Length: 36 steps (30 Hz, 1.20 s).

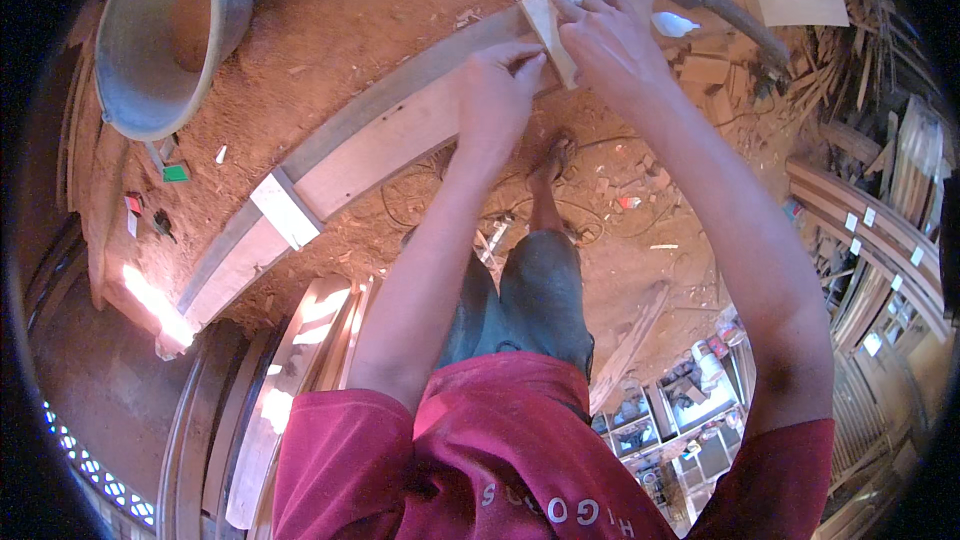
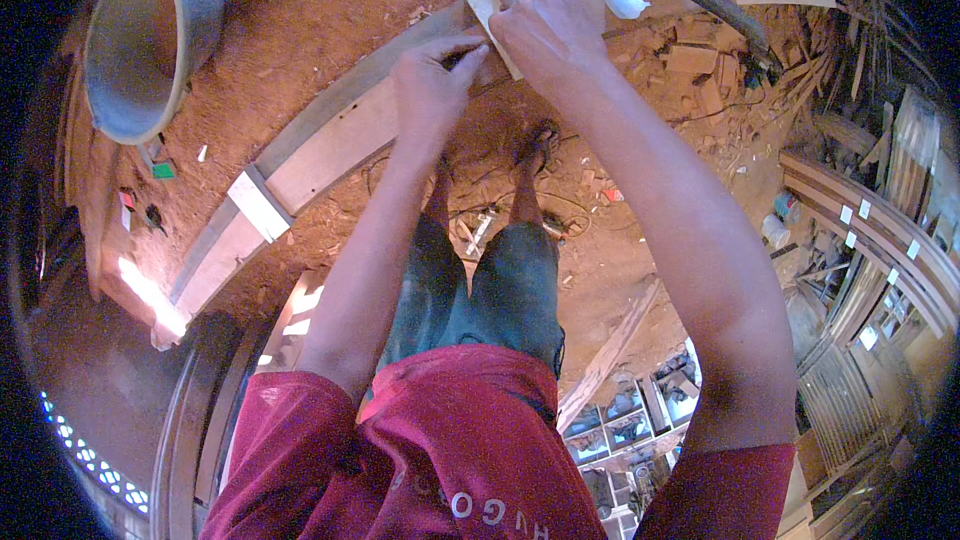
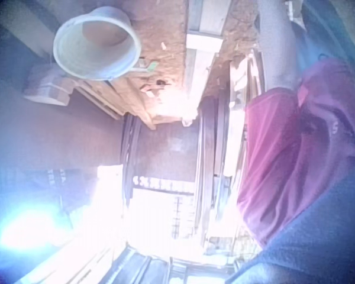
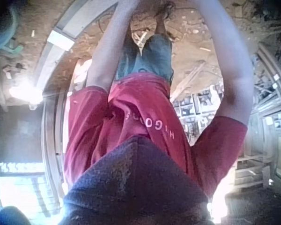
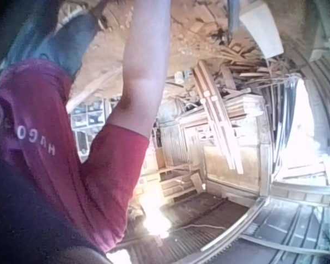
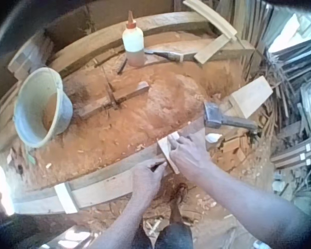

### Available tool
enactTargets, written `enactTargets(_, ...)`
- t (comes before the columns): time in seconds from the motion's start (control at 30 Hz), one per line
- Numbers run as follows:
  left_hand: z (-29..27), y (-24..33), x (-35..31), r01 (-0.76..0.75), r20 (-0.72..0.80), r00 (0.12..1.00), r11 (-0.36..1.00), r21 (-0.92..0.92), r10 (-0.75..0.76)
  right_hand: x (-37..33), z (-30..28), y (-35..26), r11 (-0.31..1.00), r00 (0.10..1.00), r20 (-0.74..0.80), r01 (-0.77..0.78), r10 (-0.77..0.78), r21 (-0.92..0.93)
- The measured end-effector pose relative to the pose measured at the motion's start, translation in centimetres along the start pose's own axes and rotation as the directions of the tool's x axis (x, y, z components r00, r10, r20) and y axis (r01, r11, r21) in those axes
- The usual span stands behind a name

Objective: The person applies glue to small wooden blocks and attaches them to a long wooden plank on the floor. They use a hammer to tap the blocks into place and repeat the process for multiple blocks along the plank.

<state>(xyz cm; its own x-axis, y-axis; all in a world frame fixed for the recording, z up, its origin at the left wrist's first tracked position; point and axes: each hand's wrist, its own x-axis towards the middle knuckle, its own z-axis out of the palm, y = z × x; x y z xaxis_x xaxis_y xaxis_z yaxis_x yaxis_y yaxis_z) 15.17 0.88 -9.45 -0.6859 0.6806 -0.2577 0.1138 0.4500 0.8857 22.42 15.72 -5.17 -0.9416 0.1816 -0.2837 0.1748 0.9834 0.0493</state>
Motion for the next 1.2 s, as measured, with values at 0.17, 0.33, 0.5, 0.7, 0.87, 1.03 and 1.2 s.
enactTargets(0.17,1.6,-1.1,-2.6,-0.122,-0.028,0.991,0.965,0.231,0.132,0.0,0.5,0.4,1.0,0.999,0.041,-0.017,0.018,-0.01)
enactTargets(0.33,2.6,-2.8,-5.7,-0.214,0.091,0.975,0.747,0.629,0.202,-0.3,0.2,0.4,0.999,0.999,0.038,-0.028,0.027,0.016)
enactTargets(0.5,3.9,-2.1,-4.4,-0.209,0.096,0.976,0.722,0.66,0.195,-0.3,-0.1,0.3,1.0,0.999,0.047,-0.017,0.017,0.006)
enactTargets(0.7,6.4,-1.7,-5.0,-0.235,0.16,0.971,0.585,0.776,0.177,-0.1,0.4,0.3,1.0,1.0,0.012,-0.007,0.007,-0.025)
enactTargets(0.87,8.6,-2.2,-7.3,-0.252,0.172,0.966,0.54,0.803,0.195,-0.1,0.2,0.2,1.0,1.0,0.015,-0.017,0.017,-0.015)
enactTargets(1.03,7.2,-1.0,-4.9,-0.184,0.114,0.981,0.578,0.795,0.156,-0.6,0.5,0.5,1.0,0.999,-0.053,-0.004,0.004,-0.005)
enactTargets(1.2,8.0,-2.7,-7.7,-0.233,0.17,0.971,0.522,0.821,0.167,-0.2,0.4,0.4,1.0,1.0,-0.014,-0.021,0.021,-0.009)
